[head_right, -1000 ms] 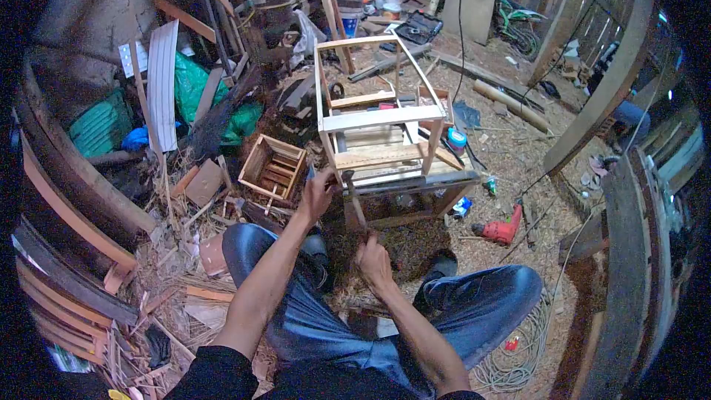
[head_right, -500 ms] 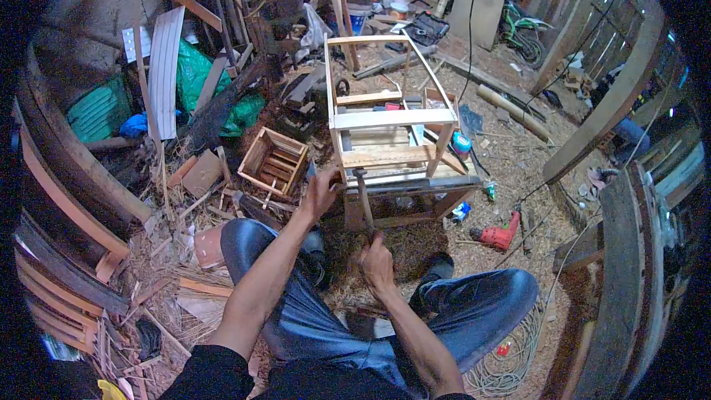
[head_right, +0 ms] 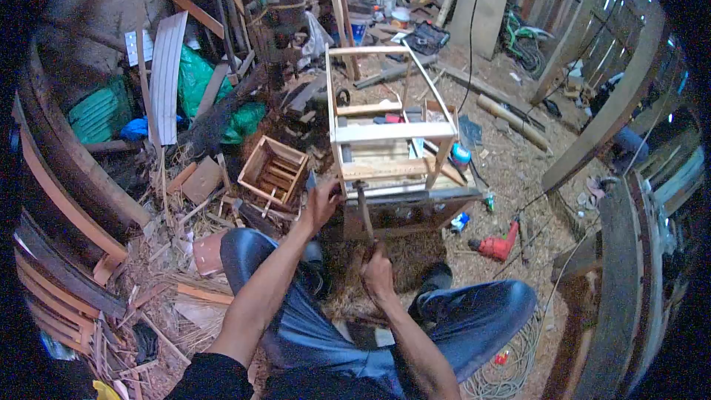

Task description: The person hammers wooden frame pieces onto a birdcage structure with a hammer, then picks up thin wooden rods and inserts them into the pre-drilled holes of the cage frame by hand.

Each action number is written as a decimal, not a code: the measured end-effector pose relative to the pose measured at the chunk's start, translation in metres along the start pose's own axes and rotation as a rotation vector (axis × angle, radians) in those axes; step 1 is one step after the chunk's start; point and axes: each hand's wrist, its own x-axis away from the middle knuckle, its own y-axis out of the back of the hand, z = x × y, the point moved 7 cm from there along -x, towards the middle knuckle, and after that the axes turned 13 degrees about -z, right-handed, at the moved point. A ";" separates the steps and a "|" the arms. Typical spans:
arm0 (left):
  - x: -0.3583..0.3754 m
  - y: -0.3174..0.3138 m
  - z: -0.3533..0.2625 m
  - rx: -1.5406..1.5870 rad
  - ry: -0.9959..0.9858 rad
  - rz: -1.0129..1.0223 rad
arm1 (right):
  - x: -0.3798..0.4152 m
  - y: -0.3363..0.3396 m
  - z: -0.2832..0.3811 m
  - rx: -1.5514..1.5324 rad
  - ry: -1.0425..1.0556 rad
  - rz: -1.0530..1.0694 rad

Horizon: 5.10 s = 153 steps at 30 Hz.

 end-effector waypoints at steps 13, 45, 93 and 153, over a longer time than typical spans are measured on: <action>0.000 0.005 -0.011 0.000 0.073 0.050 | -0.009 0.006 0.024 -0.003 -0.105 0.095; 0.003 -0.001 -0.016 -0.017 -0.034 -0.023 | -0.013 0.088 0.005 -0.072 -0.160 0.331; -0.243 0.200 -0.238 -0.324 0.026 -0.337 | -0.209 0.125 0.195 -0.550 0.276 -0.335; 0.202 0.440 0.026 -0.257 0.836 -0.486 | -0.016 -0.234 0.353 0.107 0.924 0.173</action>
